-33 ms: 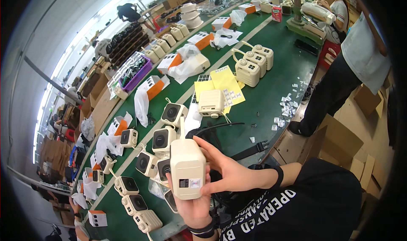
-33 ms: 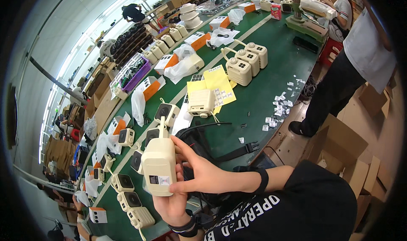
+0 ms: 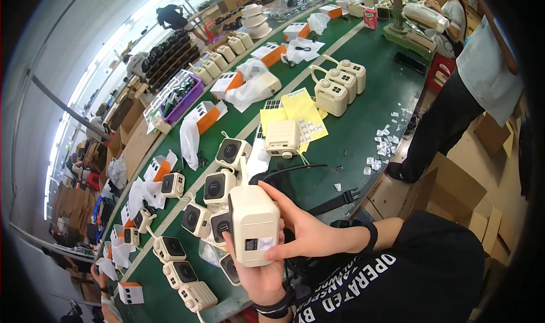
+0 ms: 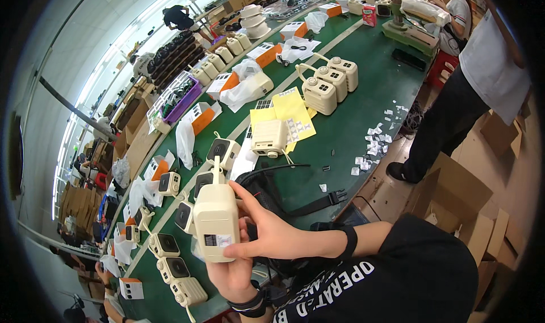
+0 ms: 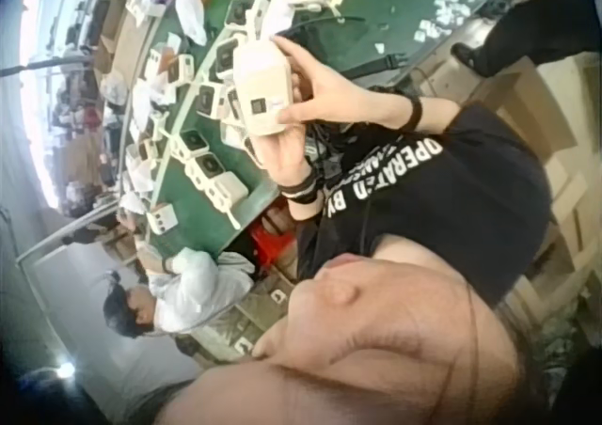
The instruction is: Picking up electronic devices, inspecting them, and placing them into boxes or onto a packing line.
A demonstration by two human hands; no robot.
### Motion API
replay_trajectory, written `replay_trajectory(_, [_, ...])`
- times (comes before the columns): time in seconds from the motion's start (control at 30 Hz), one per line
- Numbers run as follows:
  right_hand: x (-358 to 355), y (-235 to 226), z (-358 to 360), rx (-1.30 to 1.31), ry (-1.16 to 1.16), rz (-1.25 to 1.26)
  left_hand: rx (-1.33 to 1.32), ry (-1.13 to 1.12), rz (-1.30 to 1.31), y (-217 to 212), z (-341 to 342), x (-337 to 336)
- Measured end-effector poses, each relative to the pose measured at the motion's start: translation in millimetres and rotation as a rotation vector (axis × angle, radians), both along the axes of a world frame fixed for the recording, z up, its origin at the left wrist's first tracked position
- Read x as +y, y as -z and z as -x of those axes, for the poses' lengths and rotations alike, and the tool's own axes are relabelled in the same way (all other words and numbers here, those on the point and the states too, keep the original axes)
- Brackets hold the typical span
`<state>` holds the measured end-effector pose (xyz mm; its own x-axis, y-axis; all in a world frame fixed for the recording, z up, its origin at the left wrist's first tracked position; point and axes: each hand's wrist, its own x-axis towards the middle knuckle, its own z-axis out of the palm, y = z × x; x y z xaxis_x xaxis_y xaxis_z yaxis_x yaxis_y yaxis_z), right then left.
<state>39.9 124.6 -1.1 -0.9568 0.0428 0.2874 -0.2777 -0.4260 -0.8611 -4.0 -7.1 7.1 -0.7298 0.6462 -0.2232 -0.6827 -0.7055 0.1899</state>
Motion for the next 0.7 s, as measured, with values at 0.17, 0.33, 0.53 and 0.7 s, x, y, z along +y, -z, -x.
replay_trajectory(0.17, [13, -18, -3, 0.195, 0.433, -0.631, 0.611, -0.208, 0.542, 18, 1, 7])
replay_trajectory(0.33, [17, -29, -2, 0.432, 0.549, -1.114, 0.829, -0.257, 0.717, 16, -11, 2])
replay_trajectory(0.53, [22, -20, -4, 0.437, 0.43, -0.64, 0.585, -0.265, 0.506, 14, -21, 8])
replay_trajectory(0.7, [17, -8, -2, 0.35, 0.288, -0.172, 0.728, -0.294, 0.553, 22, -26, 12])
